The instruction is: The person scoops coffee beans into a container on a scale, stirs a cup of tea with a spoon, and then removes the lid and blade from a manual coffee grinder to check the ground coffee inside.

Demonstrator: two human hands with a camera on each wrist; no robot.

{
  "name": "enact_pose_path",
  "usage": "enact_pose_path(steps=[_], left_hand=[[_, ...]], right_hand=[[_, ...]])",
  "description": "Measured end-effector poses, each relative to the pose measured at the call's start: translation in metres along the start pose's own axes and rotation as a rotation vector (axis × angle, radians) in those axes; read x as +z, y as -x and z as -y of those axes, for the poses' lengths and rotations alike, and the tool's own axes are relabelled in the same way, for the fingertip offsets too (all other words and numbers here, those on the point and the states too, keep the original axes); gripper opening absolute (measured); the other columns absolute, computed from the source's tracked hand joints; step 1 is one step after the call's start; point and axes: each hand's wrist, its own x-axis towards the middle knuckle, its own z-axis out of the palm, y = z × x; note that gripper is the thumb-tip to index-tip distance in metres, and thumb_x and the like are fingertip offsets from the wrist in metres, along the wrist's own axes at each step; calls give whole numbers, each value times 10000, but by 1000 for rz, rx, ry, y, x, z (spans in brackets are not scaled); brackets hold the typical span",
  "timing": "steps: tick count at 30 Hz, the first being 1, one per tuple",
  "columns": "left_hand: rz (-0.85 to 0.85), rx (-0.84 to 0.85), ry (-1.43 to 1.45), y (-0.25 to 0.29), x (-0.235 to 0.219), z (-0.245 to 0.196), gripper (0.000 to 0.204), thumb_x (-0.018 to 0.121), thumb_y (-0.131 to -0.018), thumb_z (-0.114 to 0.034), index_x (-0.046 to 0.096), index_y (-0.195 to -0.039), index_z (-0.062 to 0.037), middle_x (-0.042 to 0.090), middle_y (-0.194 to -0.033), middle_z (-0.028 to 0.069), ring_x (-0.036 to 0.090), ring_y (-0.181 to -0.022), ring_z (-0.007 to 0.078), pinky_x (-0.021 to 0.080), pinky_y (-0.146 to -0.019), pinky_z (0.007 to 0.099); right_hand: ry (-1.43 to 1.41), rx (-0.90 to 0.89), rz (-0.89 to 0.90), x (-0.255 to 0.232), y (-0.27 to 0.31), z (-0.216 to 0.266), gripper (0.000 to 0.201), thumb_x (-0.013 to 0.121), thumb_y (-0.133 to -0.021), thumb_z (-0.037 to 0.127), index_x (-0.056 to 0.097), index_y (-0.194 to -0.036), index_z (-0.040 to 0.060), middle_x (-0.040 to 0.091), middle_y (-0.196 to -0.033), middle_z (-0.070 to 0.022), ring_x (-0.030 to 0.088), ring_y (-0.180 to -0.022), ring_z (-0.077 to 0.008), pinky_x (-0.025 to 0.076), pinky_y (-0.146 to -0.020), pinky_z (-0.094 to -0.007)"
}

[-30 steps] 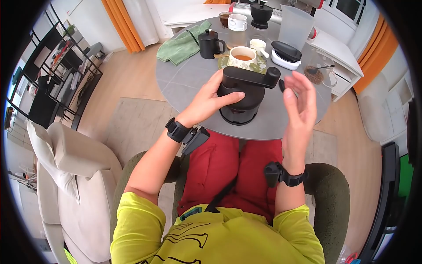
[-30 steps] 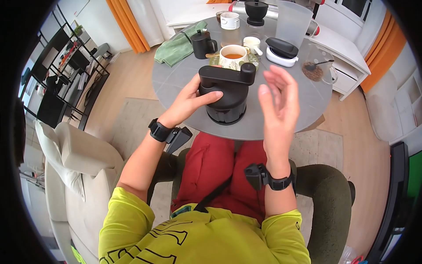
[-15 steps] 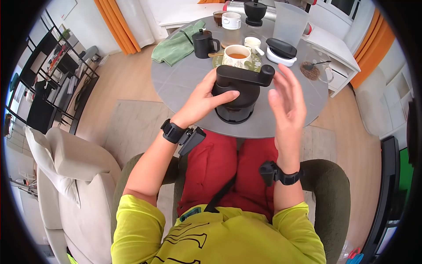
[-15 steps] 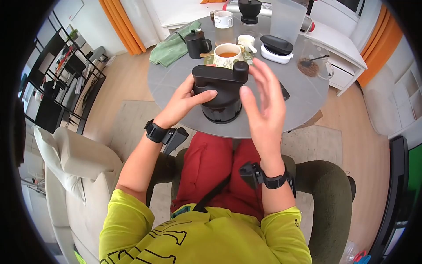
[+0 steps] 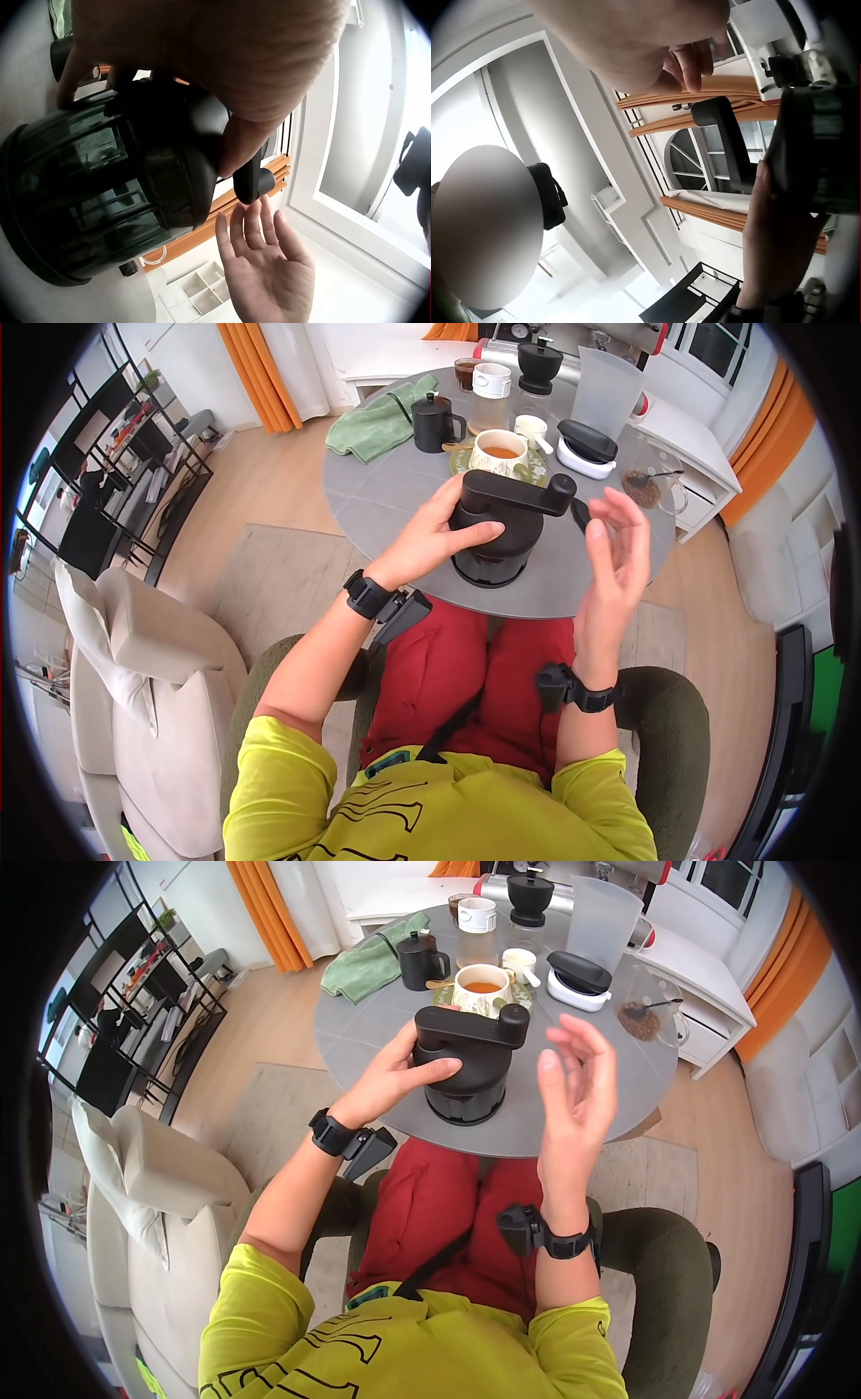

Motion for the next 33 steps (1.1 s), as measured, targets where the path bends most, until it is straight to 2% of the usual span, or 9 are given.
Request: enact_pose_path(steps=[5,9,12,14,18,22,27,31,33], left_hand=[[-4,-12,19,0,1,1,637,694,-863,-178,373,-1398,-49,487,-1320,50,445,-1214,142,356,-1033,300],[-6,27,-22,0,0,1,631,692,-864,-179,377,-1394,-46,488,-1317,51,445,-1215,141,359,-1030,300],[-25,14,35,0,3,1,636,710,-829,-258,432,-1357,-39,443,-1332,118,438,-1243,226,353,-1043,337],[-4,-2,26,0,2,0,630,693,-864,-184,379,-1392,-44,484,-1317,53,444,-1212,140,362,-1025,300],[-8,16,-23,0,0,0,625,691,-864,-178,381,-1390,-44,493,-1306,52,451,-1205,140,365,-1024,298],[-1,4,3,0,1,1,619,688,-864,-174,382,-1387,-40,495,-1305,55,452,-1204,141,366,-1023,297],[-10,15,-6,0,1,-1,613,687,-864,-164,386,-1383,-40,495,-1304,56,455,-1200,140,367,-1021,297],[-5,15,-10,0,1,0,616,687,-864,-161,384,-1386,-41,496,-1304,55,455,-1202,140,369,-1019,296],[1,12,8,0,2,0,617,686,-865,-164,382,-1388,-42,493,-1307,56,453,-1204,141,368,-1020,297]], right_hand=[[3,-57,131,11,6,3,420,567,-907,43,458,-1307,-24,492,-1329,-141,442,-1280,-229,320,-1086,-358],[13,89,-35,-1,4,2,415,568,-910,55,476,-1307,-25,479,-1349,-133,441,-1279,-219,333,-1071,-346],[57,-41,46,5,1,0,391,568,-913,60,492,-1288,-16,488,-1334,-134,452,-1265,-212,345,-1059,-350],[30,-95,133,10,3,-1,356,567,-914,59,512,-1261,1,501,-1313,-132,462,-1253,-208,356,-1050,-350],[-38,90,-16,0,4,1,347,573,-908,45,509,-1244,-12,526,-1249,-120,501,-1170,-193,367,-1039,-336],[-16,-51,9,6,0,0,342,570,-908,37,506,-1239,-15,528,-1234,-115,507,-1147,-184,366,-1041,-339],[13,-53,107,8,4,0,342,566,-912,41,503,-1244,-11,527,-1241,-120,509,-1156,-187,366,-1044,-348],[-24,69,-55,0,0,2,332,555,-921,48,509,-1244,-13,546,-1238,-127,502,-1196,-205,362,-1053,-349],[-7,-65,-31,9,-1,3,292,559,-922,56,539,-1205,-14,580,-1184,-114,528,-1162,-201,374,-1039,-347]])
